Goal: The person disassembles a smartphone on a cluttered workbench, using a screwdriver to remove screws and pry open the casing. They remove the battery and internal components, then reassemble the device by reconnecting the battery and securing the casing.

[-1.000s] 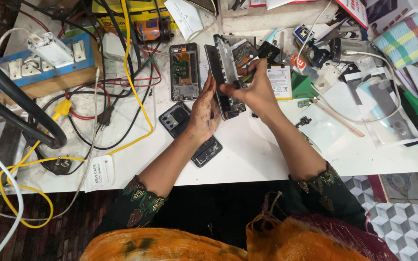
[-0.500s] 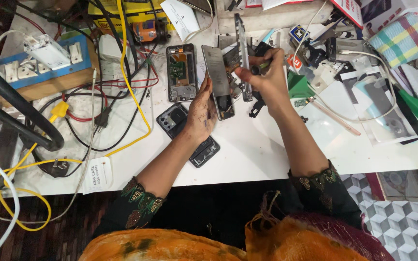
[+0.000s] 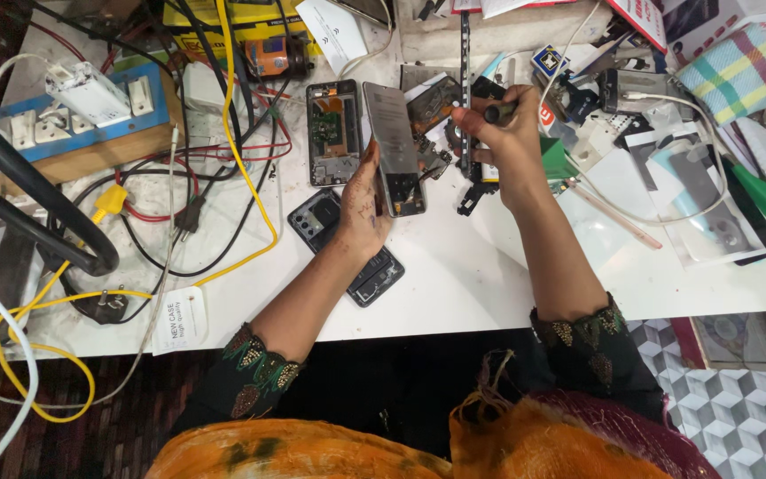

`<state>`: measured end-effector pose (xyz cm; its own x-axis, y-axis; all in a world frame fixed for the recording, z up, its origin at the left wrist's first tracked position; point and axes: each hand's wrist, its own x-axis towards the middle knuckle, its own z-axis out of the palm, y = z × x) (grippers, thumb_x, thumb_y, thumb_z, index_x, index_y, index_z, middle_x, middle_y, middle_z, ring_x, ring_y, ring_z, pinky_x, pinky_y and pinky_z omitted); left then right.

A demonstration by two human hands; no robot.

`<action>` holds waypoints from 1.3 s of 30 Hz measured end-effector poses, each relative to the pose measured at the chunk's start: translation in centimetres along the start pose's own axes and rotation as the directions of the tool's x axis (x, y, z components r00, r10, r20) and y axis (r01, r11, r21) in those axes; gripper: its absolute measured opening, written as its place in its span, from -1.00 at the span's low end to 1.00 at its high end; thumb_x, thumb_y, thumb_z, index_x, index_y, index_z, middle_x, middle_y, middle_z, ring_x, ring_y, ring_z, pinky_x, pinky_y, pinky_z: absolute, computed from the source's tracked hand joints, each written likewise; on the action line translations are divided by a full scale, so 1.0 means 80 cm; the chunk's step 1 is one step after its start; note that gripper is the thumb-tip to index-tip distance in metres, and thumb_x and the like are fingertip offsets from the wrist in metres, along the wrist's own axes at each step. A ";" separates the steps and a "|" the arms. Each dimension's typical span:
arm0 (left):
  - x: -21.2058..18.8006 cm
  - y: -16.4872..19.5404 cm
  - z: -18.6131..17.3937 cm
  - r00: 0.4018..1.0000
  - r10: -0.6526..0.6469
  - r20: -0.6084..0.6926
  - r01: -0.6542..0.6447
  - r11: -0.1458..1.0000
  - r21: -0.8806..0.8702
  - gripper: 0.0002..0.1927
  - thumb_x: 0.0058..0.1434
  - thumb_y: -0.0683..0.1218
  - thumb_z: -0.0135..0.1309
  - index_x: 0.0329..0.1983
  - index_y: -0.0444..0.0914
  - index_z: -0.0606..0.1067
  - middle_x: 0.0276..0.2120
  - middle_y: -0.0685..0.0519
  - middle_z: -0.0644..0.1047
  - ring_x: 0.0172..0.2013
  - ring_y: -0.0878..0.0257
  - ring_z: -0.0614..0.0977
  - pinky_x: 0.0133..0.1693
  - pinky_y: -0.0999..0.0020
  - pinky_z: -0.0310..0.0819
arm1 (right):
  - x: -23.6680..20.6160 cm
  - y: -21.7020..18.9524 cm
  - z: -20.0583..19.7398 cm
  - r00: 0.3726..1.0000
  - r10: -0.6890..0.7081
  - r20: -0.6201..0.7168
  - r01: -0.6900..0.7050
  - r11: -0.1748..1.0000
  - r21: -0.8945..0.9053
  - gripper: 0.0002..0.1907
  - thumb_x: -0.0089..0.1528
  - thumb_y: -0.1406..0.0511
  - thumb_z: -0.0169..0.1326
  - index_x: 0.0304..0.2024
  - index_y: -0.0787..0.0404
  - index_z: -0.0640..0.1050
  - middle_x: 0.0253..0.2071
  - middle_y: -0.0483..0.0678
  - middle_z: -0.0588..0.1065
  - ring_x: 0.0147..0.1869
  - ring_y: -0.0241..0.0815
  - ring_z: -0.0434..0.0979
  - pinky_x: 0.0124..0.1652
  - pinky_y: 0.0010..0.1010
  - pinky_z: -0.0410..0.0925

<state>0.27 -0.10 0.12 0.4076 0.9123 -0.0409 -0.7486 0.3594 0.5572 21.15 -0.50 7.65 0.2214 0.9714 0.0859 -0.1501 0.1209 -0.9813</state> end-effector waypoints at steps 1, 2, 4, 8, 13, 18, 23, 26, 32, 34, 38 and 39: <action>0.001 0.000 -0.001 1.000 0.000 -0.016 0.000 1.000 -0.009 -0.52 0.44 0.13 0.00 0.31 -0.19 0.38 0.03 -0.01 0.56 0.00 0.16 0.63 0.05 0.25 0.57 | 0.000 0.000 0.000 1.000 0.003 0.004 -0.003 1.000 0.005 -0.35 0.17 0.30 0.35 -0.05 0.07 0.09 0.09 0.18 0.49 -0.01 -0.09 0.62 -0.21 -0.19 0.59; 0.001 0.000 -0.001 1.000 0.000 -0.031 0.000 1.000 -0.019 -0.53 0.44 0.14 0.00 0.28 -0.20 0.39 0.03 -0.02 0.57 0.00 0.14 0.64 0.06 0.25 0.57 | -0.001 0.000 0.000 1.000 0.005 0.008 -0.005 1.000 0.011 -0.35 0.16 0.30 0.34 -0.05 0.07 0.08 0.09 0.18 0.49 -0.02 -0.09 0.62 -0.21 -0.19 0.59; 0.001 0.000 -0.002 0.998 0.015 -0.062 -0.017 1.000 -0.022 -0.54 0.42 0.15 -0.01 0.26 -0.19 0.40 0.03 -0.02 0.57 0.01 0.12 0.64 0.07 0.25 0.57 | -0.002 0.000 0.000 1.000 0.011 0.015 -0.011 1.000 0.015 -0.35 0.16 0.29 0.34 -0.04 0.06 0.09 0.10 0.18 0.48 -0.01 -0.09 0.61 -0.21 -0.19 0.59; 0.003 0.003 -0.003 0.992 0.039 -0.122 -0.038 0.999 0.010 -0.52 0.40 0.17 -0.08 0.25 -0.18 0.40 0.03 -0.01 0.58 0.02 0.11 0.65 0.03 0.23 0.58 | -0.002 -0.002 0.001 0.999 0.024 0.022 -0.025 1.000 0.016 -0.35 0.16 0.29 0.34 -0.02 0.06 0.10 0.10 0.16 0.46 0.06 -0.09 0.59 -0.19 -0.17 0.59; 0.010 0.012 -0.008 0.991 0.100 -0.094 -0.106 0.992 -0.063 -0.54 0.47 0.14 -0.09 0.25 -0.25 0.40 0.03 -0.08 0.58 0.00 0.06 0.65 0.06 0.20 0.58 | -0.003 -0.005 0.002 0.998 0.065 0.007 -0.066 0.998 0.009 -0.35 0.14 0.28 0.34 -0.02 0.05 0.11 0.08 0.14 0.47 0.07 -0.06 0.58 -0.20 -0.13 0.57; 0.017 0.020 -0.011 0.976 0.161 -0.147 -0.179 0.976 -0.124 -0.61 0.48 0.10 -0.08 0.20 -0.23 0.39 0.02 -0.07 0.56 -0.01 0.05 0.64 0.11 0.11 0.58 | -0.003 -0.006 0.003 0.996 0.092 -0.005 -0.092 0.995 0.047 -0.31 0.09 0.26 0.33 0.01 0.08 0.09 0.03 0.10 0.49 0.03 -0.02 0.60 -0.17 -0.04 0.56; 0.013 0.023 -0.007 0.977 0.188 -0.098 -0.192 0.981 -0.040 -0.56 0.46 0.13 -0.12 0.24 -0.21 0.40 0.04 -0.08 0.57 0.01 0.06 0.63 0.10 0.07 0.57 | -0.002 -0.003 0.003 0.988 0.148 -0.050 -0.146 0.988 0.047 -0.18 0.13 0.20 0.34 0.21 0.16 0.08 0.02 0.08 0.49 0.05 -0.07 0.56 -0.12 0.02 0.51; 0.009 0.024 -0.001 0.985 0.133 -0.112 -0.138 0.990 -0.033 -0.53 0.44 0.16 -0.13 0.25 -0.19 0.39 0.04 -0.06 0.57 0.00 0.07 0.63 0.08 0.01 0.58 | -0.003 -0.002 0.004 0.984 0.170 -0.049 -0.169 0.985 0.032 -0.19 0.11 0.20 0.33 0.20 0.15 0.08 0.01 0.09 0.50 0.04 -0.09 0.56 -0.11 0.00 0.53; 0.009 0.027 0.006 0.987 0.157 -0.036 -0.159 0.984 -0.080 -0.47 0.46 0.20 -0.09 0.27 -0.25 0.39 0.03 -0.13 0.56 -0.02 0.00 0.65 0.07 0.01 0.58 | -0.005 -0.002 0.008 0.987 0.157 -0.018 -0.157 0.987 -0.018 -0.28 0.11 0.20 0.32 0.07 0.12 0.10 0.01 0.07 0.52 0.05 -0.08 0.57 -0.14 -0.02 0.53; 0.010 0.031 0.007 0.983 0.165 -0.075 -0.169 0.984 -0.058 -0.47 0.45 0.19 -0.07 0.28 -0.26 0.38 0.04 -0.14 0.55 -0.02 -0.03 0.66 0.07 0.03 0.58 | -0.004 -0.001 0.007 0.987 0.158 -0.011 -0.158 0.986 -0.046 -0.29 0.10 0.20 0.32 0.06 0.11 0.11 0.01 0.07 0.53 0.06 -0.09 0.58 -0.15 -0.04 0.52; 0.012 0.041 0.005 0.978 0.187 -0.091 -0.189 0.982 -0.007 -0.48 0.42 0.15 -0.04 0.30 -0.25 0.33 0.07 -0.14 0.54 0.02 -0.08 0.66 0.11 0.04 0.57 | 0.000 0.005 0.007 0.987 0.160 -0.018 -0.161 0.982 -0.094 -0.26 0.06 0.21 0.36 0.06 0.10 0.13 0.01 0.04 0.52 0.06 -0.11 0.60 -0.19 -0.07 0.50; 0.012 0.043 0.006 0.978 0.201 -0.058 -0.202 0.979 -0.011 -0.48 0.43 0.13 -0.03 0.30 -0.26 0.32 0.08 -0.15 0.53 0.04 -0.10 0.65 0.12 0.03 0.56 | 0.001 0.007 0.007 0.987 0.159 -0.031 -0.162 0.980 -0.117 -0.24 0.04 0.21 0.39 0.06 0.10 0.14 0.01 0.03 0.51 0.05 -0.11 0.61 -0.20 -0.09 0.49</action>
<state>-1.66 1.90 2.34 0.2176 0.9758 0.0238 -0.8214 0.1699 0.5444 20.54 -0.26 7.23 0.2245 0.9714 -0.0767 -0.0697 -0.0625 -0.9956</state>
